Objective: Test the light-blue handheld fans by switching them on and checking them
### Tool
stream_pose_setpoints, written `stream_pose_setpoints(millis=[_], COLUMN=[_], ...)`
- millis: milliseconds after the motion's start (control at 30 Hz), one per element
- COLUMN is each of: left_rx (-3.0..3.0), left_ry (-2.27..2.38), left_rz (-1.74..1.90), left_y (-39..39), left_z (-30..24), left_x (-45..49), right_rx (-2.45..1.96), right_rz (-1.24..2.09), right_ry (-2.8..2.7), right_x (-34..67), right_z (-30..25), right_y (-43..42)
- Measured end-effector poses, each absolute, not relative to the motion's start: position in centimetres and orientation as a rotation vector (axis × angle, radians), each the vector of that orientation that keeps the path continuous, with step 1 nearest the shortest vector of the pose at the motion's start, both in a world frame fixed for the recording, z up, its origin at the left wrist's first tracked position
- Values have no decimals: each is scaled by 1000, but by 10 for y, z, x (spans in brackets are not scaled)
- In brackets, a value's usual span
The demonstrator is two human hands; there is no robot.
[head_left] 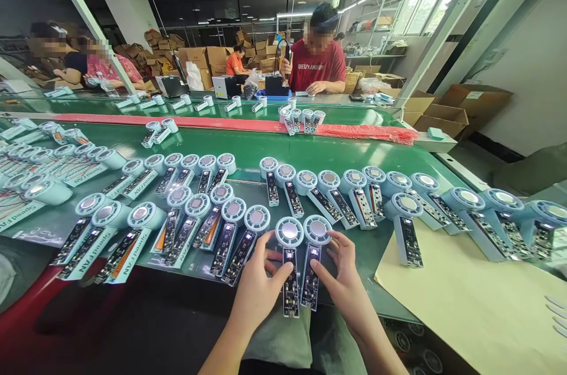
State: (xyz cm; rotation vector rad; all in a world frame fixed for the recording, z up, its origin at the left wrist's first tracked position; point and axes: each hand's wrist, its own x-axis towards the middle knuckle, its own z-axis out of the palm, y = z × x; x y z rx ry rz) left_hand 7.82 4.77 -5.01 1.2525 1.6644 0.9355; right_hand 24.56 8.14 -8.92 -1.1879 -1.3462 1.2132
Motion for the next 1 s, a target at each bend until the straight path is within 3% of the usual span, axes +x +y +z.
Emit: stream_pose_setpoints(millis=[1000], left_rx=[1271], left_ry=[1715], left_rz=[985], left_y=[64], left_z=[-56], left_x=[78], right_rx=[-1116], right_rz=[1183], right_ry=[-1327], right_x=[231], right_z=[-83], right_y=[88])
